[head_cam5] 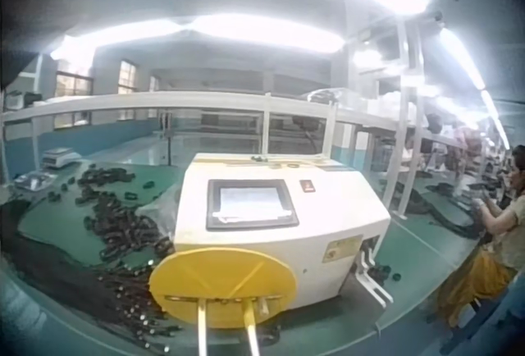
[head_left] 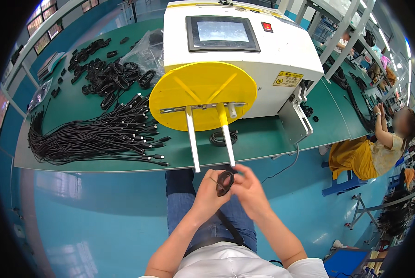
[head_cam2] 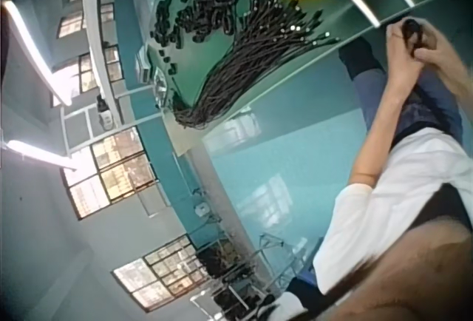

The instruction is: Use a wire winding machine to bundle and organize black electrical cables.

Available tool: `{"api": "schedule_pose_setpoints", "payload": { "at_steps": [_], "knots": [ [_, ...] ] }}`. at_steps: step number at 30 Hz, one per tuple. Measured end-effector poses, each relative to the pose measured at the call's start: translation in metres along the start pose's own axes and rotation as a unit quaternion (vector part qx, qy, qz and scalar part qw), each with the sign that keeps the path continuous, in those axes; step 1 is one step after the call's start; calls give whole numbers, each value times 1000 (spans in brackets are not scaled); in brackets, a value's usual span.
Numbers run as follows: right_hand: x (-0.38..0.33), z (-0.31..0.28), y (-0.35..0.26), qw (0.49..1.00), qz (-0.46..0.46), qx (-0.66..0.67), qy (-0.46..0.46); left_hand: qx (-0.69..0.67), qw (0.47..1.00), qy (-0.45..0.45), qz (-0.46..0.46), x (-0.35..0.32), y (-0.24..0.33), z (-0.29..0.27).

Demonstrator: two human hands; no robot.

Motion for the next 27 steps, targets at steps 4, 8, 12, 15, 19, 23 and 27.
{"api": "schedule_pose_setpoints", "payload": {
  "at_steps": [4, 8, 12, 15, 19, 23, 27],
  "knots": [
    [3, 0, -21, 999, -2, -38, 9, 63, 998, -23, 4, 0, -5, 4],
    [2, 3, -19, 997, 34, -66, -36, 28, 995, -91, -10, 1, -4, 7],
    [-2, -6, -33, 1000, 20, 0, -14, -144, 970, -196, -19, 3, -3, 0],
    [-5, -2, -40, 999, 9, -8, -30, -271, 929, -250, -36, 2, -1, 0],
    [-6, -7, -43, 998, -47, 29, 1, -242, 964, -111, -12, 7, 6, -12],
    [-5, -10, -40, 994, -89, 55, 20, -94, 985, 104, 102, -6, 19, -30],
    [-6, -7, -39, 993, -110, 34, 15, -21, 988, 112, 107, -9, 34, -26]
  ]
}}
Point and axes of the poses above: each hand's wrist, its own x-axis towards the middle knuckle, its own z-axis out of the palm, y = z × x, the point moved 8 cm from there along x, towards the middle knuckle, and after that the axes turned 1 degree about x, right-handed, at the moved point
